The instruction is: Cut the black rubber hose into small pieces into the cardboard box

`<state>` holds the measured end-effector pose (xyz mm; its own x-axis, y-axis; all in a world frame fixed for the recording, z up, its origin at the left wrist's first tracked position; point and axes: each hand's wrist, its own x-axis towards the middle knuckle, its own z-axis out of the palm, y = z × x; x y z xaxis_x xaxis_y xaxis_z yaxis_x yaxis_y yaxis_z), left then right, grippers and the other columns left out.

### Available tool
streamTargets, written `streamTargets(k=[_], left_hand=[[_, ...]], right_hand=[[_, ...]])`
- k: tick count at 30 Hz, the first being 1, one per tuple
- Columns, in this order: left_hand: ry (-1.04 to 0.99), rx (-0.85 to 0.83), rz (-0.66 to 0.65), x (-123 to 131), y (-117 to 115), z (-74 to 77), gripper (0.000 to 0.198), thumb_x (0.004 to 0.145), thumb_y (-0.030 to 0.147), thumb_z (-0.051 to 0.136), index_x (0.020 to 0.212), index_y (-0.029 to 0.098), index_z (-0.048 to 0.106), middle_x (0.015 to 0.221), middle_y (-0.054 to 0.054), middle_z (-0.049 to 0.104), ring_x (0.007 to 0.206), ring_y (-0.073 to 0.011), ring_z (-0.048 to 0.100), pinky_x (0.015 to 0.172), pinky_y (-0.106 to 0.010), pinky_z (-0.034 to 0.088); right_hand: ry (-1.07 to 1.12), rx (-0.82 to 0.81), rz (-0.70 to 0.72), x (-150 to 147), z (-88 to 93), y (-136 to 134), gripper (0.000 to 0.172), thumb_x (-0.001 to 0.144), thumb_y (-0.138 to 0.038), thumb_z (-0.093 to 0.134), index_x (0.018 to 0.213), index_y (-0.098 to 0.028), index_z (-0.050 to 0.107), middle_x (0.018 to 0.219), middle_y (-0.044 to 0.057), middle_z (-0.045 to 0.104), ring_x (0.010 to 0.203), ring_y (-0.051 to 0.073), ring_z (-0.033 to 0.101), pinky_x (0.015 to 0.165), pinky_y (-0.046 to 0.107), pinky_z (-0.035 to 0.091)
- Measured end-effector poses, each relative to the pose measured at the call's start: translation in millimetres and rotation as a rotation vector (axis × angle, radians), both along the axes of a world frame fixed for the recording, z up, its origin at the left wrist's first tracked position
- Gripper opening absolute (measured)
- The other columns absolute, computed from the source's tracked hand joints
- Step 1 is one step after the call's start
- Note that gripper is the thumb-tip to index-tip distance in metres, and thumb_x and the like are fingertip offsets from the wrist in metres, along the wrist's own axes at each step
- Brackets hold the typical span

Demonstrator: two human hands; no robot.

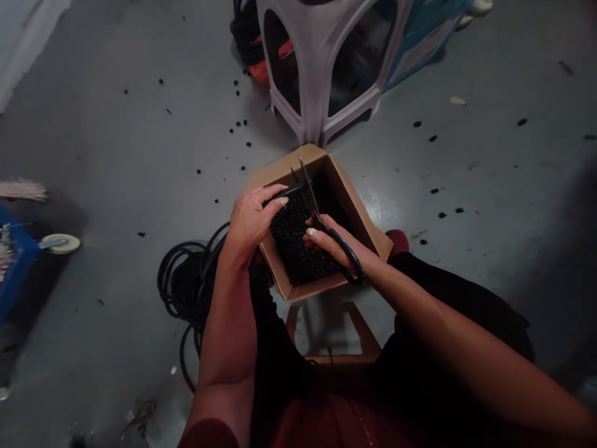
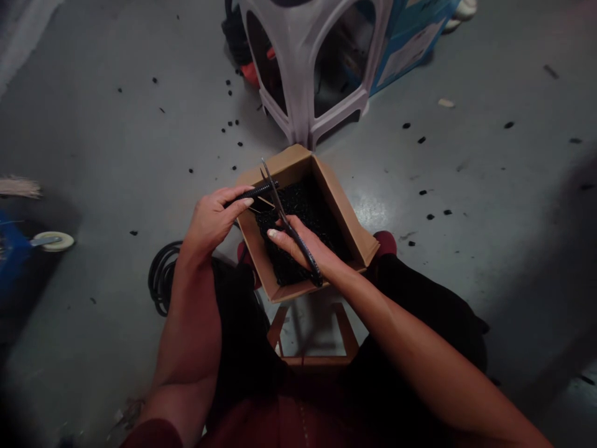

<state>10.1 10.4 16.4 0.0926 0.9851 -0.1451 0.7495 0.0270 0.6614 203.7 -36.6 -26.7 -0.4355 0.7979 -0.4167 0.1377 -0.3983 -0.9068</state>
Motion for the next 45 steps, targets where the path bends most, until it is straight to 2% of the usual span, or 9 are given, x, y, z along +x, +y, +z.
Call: streamTargets(k=[5,13,23,38,45], left_hand=[[0.032,-0.001,0.002,0,0,-0.8,0.029,0.086,0.027,0.055,0.110,0.024,0.072,0.108,-0.003,0.072,0.102,-0.0193,0.063,0.098,-0.035,0.046],[0.028,0.008,0.021,1,1,-0.4,0.029,0.086,0.027,0.056,0.110,0.021,0.072,0.111,-0.004,0.072,0.104,-0.0193,0.063,0.097,-0.033,0.046],[0.037,-0.002,0.018,3,0,0.5,0.030,0.086,0.027,0.056,0.111,0.021,0.072,0.109,-0.005,0.072,0.102,-0.0199,0.064,0.096,-0.034,0.046],[0.035,0.004,0.018,2,0,0.1,0.029,0.086,0.026,0.056,0.110,0.022,0.072,0.110,-0.004,0.072,0.103,-0.0193,0.063,0.096,-0.033,0.046],[0.043,-0.004,0.007,2,0,-1.1,0.029,0.085,0.027,0.055,0.109,0.024,0.072,0.106,-0.003,0.072,0.100,-0.0194,0.063,0.094,-0.034,0.046]], right_hand=[[-0.033,0.014,0.035,1,3.4,1,0.055,0.084,-0.059,0.052,0.119,-0.016,0.048,0.113,0.014,0.062,0.112,0.030,0.057,0.093,0.044,0.046],[-0.009,0.020,0.018,0,-4.9,-1,0.060,0.083,-0.062,0.052,0.121,-0.017,0.049,0.114,0.014,0.062,0.113,0.030,0.057,0.096,0.045,0.045],[-0.005,0.029,0.023,1,-7.0,-1,0.062,0.082,-0.064,0.051,0.122,-0.017,0.049,0.115,0.014,0.062,0.112,0.029,0.058,0.096,0.045,0.045],[0.007,0.004,0.019,0,1.1,-2,0.056,0.083,-0.061,0.051,0.120,-0.018,0.049,0.109,0.012,0.063,0.111,0.028,0.058,0.096,0.046,0.045],[-0.004,0.006,0.025,0,2.2,0,0.058,0.084,-0.059,0.051,0.121,-0.016,0.049,0.110,0.014,0.063,0.111,0.030,0.057,0.097,0.046,0.044]])
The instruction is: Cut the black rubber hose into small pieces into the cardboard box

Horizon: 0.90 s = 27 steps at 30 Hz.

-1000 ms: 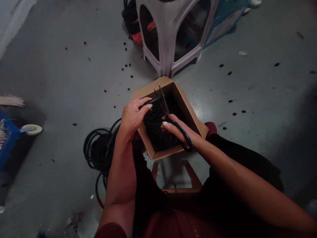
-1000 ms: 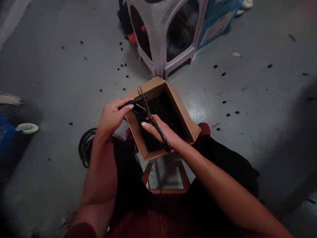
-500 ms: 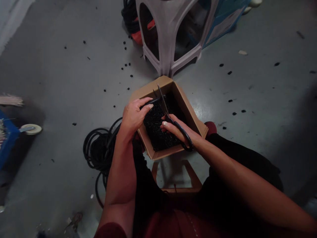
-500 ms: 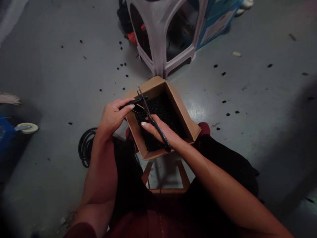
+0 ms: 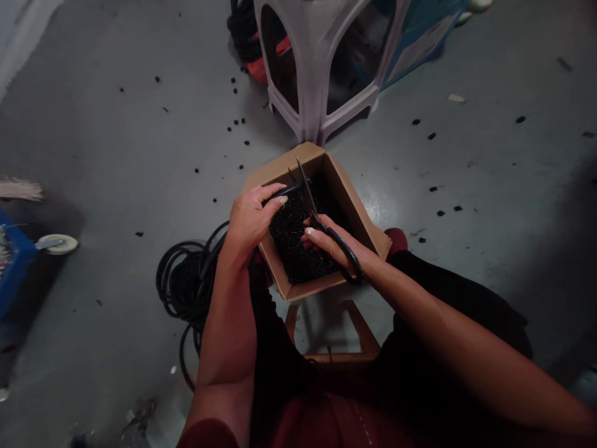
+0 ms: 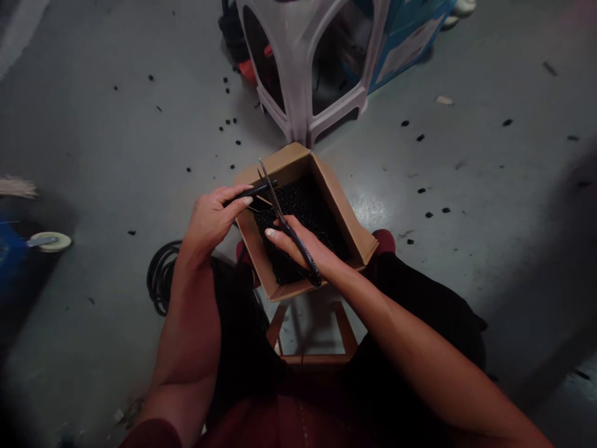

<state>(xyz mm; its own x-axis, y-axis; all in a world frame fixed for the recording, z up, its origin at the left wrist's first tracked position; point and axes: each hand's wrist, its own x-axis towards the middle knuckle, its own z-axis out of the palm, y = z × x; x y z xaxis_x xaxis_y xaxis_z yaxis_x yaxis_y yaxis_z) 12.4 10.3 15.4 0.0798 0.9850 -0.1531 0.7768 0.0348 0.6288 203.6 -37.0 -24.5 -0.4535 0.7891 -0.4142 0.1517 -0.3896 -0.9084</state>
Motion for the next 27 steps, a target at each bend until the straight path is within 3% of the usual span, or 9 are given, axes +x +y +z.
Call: streamTargets(k=[9,16,22,27], left_hand=[[0.008,-0.036,-0.068,-2,-1,5.3,0.030,0.085,0.031,0.053,0.106,0.025,0.073,0.101,-0.003,0.072,0.096,-0.0199,0.063,0.092,-0.034,0.046],[-0.004,-0.052,-0.092,-2,-1,6.5,0.030,0.085,0.032,0.053,0.106,0.026,0.073,0.102,-0.002,0.072,0.098,-0.0198,0.063,0.094,-0.033,0.046],[-0.021,-0.051,-0.074,-2,-1,6.5,0.030,0.084,0.031,0.054,0.106,0.025,0.073,0.104,-0.003,0.072,0.099,-0.0199,0.063,0.095,-0.034,0.046],[-0.060,-0.056,-0.047,-2,-3,6.1,0.028,0.084,0.030,0.055,0.105,0.025,0.073,0.107,-0.002,0.072,0.102,-0.0206,0.063,0.099,-0.036,0.045]], right_hand=[[-0.027,0.017,0.019,1,-5.9,0,0.055,0.086,-0.059,0.050,0.121,-0.017,0.049,0.112,0.013,0.062,0.108,0.028,0.058,0.092,0.042,0.046],[-0.181,0.072,0.024,3,6.5,2,0.051,0.086,-0.057,0.049,0.119,-0.018,0.049,0.108,0.011,0.061,0.094,0.024,0.059,0.084,0.039,0.044],[-0.241,0.104,0.007,3,8.1,0,0.038,0.092,-0.053,0.041,0.106,-0.019,0.051,0.084,0.004,0.060,0.073,0.017,0.055,0.067,0.031,0.039],[-0.270,0.132,0.004,2,3.4,-1,0.037,0.091,-0.055,0.040,0.102,-0.021,0.049,0.073,0.000,0.055,0.065,0.015,0.050,0.061,0.029,0.035]])
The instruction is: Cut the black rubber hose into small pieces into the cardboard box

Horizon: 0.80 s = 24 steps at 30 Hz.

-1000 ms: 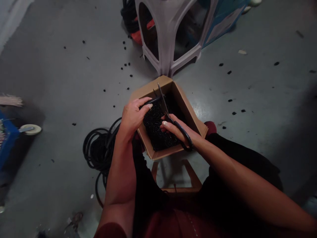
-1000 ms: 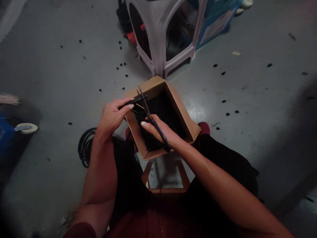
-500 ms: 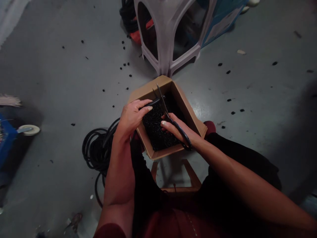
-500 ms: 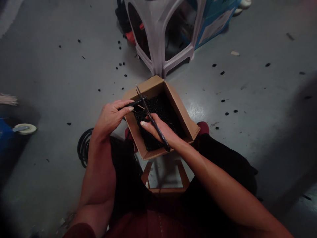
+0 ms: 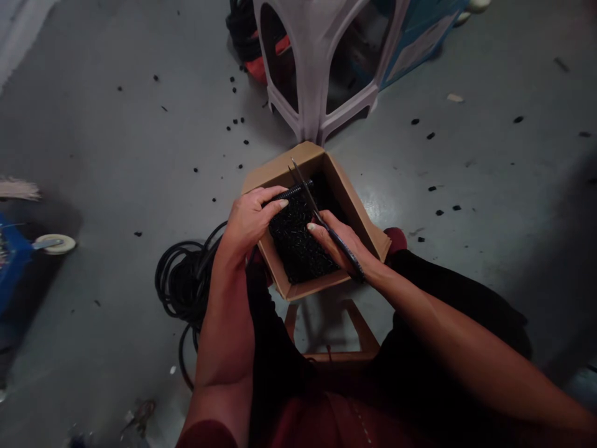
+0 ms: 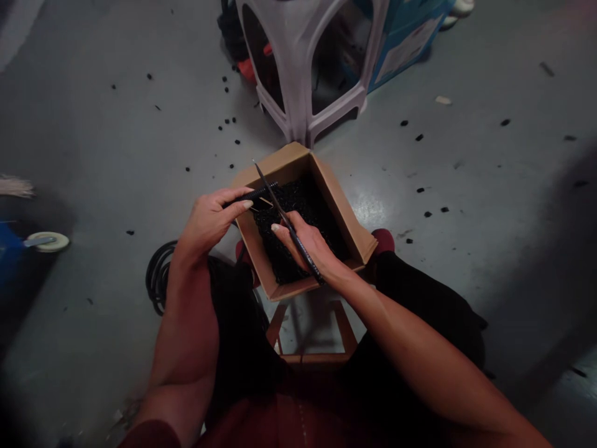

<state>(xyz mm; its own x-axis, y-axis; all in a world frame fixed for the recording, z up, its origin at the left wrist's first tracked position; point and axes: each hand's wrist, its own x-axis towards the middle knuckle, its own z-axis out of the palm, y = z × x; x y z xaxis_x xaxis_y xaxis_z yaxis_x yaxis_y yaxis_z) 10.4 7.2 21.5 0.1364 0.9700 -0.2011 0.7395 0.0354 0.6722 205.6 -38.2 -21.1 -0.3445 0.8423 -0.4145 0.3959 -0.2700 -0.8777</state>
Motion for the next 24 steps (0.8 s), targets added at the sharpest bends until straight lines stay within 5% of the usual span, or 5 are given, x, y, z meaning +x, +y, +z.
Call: streamTargets(k=[10,24], left_hand=[[0.037,-0.064,-0.020,2.4,-0.2,2.3,0.040,0.092,0.041,0.041,0.103,0.018,0.071,0.088,-0.004,0.072,0.081,-0.0166,0.063,0.081,-0.029,0.049],[0.079,-0.082,-0.037,-1.8,1.3,0.7,0.035,0.089,0.038,0.046,0.103,0.018,0.070,0.092,-0.005,0.073,0.083,-0.0172,0.064,0.082,-0.029,0.049]], right_hand=[[-0.103,0.095,0.022,0.3,1.8,1.6,0.032,0.090,-0.051,0.042,0.098,-0.021,0.051,0.071,0.002,0.055,0.062,0.017,0.050,0.060,0.029,0.035],[-0.150,0.045,-0.021,-0.8,-0.4,1.5,0.031,0.086,-0.055,0.048,0.090,-0.024,0.053,0.071,0.001,0.059,0.066,0.019,0.055,0.060,0.029,0.036]])
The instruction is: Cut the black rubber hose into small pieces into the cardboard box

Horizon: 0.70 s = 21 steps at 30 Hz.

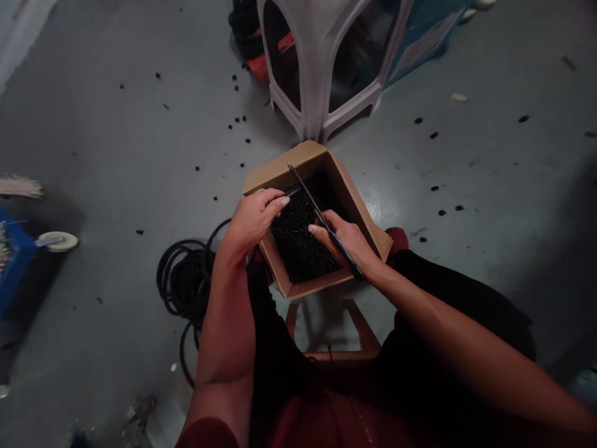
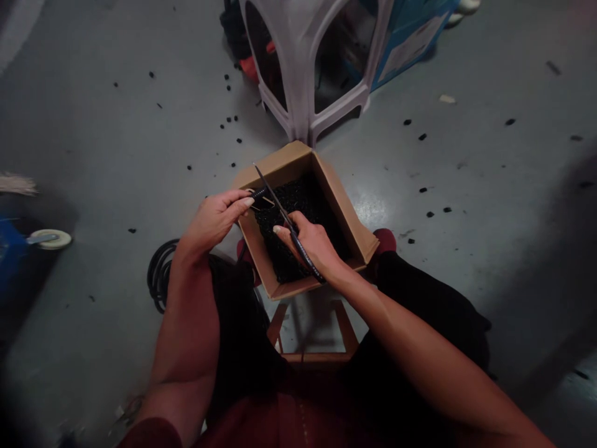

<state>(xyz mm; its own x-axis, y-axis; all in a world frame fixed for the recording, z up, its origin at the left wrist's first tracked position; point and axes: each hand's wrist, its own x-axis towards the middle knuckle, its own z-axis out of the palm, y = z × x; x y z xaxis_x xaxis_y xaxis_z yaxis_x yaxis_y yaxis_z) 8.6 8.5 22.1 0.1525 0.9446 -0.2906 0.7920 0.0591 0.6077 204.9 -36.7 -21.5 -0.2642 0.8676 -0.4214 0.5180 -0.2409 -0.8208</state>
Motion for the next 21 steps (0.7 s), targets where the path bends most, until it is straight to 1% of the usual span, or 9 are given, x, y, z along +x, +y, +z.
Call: streamTargets(k=[3,5,8,13,15,18,21], left_hand=[[-0.023,-0.001,0.030,0.0,-0.7,-1.2,0.035,0.089,0.040,0.046,0.104,0.019,0.071,0.091,-0.004,0.073,0.083,-0.0178,0.064,0.082,-0.030,0.049],[-0.040,0.014,0.043,0.1,-1.1,-1.7,0.036,0.089,0.039,0.046,0.107,0.020,0.070,0.099,-0.004,0.073,0.090,-0.0187,0.064,0.087,-0.030,0.049],[-0.071,0.029,0.032,0.7,-1.5,-1.7,0.037,0.090,0.034,0.045,0.116,0.021,0.067,0.113,-0.004,0.070,0.103,-0.0197,0.063,0.095,-0.032,0.046],[-0.121,0.043,0.029,0.9,-1.0,-2.0,0.042,0.091,0.028,0.042,0.126,0.018,0.062,0.123,-0.006,0.066,0.113,-0.0194,0.059,0.103,-0.034,0.042],[-0.127,0.047,0.033,0.5,-0.8,-2.5,0.042,0.092,0.029,0.041,0.128,0.018,0.061,0.121,-0.006,0.067,0.108,-0.0186,0.060,0.100,-0.033,0.044],[-0.111,0.019,0.038,-0.2,-0.8,-2.2,0.044,0.093,0.030,0.040,0.130,0.018,0.058,0.107,-0.005,0.069,0.088,-0.0159,0.064,0.087,-0.030,0.049],[-0.093,-0.002,0.040,-0.4,-0.4,-0.9,0.044,0.093,0.029,0.040,0.132,0.018,0.057,0.095,-0.003,0.069,0.069,-0.0124,0.060,0.077,-0.027,0.049]], right_hand=[[0.045,-0.031,-0.027,0.8,-1.3,1.7,0.031,0.085,-0.055,0.048,0.088,-0.024,0.053,0.072,0.001,0.059,0.068,0.020,0.056,0.062,0.030,0.038],[0.085,-0.069,-0.055,1.3,-1.5,2.8,0.032,0.085,-0.055,0.047,0.087,-0.024,0.051,0.072,0.001,0.058,0.068,0.020,0.056,0.062,0.031,0.038],[0.119,-0.103,-0.071,2.3,-1.2,4.3,0.033,0.086,-0.056,0.044,0.089,-0.024,0.050,0.071,0.001,0.057,0.066,0.019,0.054,0.061,0.031,0.039],[0.127,-0.126,-0.038,2.9,-2.4,5.6,0.035,0.087,-0.056,0.043,0.093,-0.023,0.050,0.074,0.002,0.058,0.063,0.017,0.054,0.060,0.032,0.040],[0.140,-0.145,-0.019,2.6,-3.3,5.4,0.036,0.087,-0.057,0.043,0.096,-0.022,0.050,0.076,0.002,0.059,0.064,0.017,0.055,0.061,0.032,0.042],[0.157,-0.161,-0.008,2.3,-3.9,4.7,0.038,0.087,-0.057,0.043,0.100,-0.022,0.049,0.079,0.003,0.061,0.067,0.018,0.058,0.063,0.033,0.044],[0.157,-0.163,0.011,2.3,-3.3,4.2,0.040,0.087,-0.058,0.044,0.103,-0.021,0.050,0.083,0.005,0.062,0.071,0.020,0.060,0.065,0.034,0.045]])
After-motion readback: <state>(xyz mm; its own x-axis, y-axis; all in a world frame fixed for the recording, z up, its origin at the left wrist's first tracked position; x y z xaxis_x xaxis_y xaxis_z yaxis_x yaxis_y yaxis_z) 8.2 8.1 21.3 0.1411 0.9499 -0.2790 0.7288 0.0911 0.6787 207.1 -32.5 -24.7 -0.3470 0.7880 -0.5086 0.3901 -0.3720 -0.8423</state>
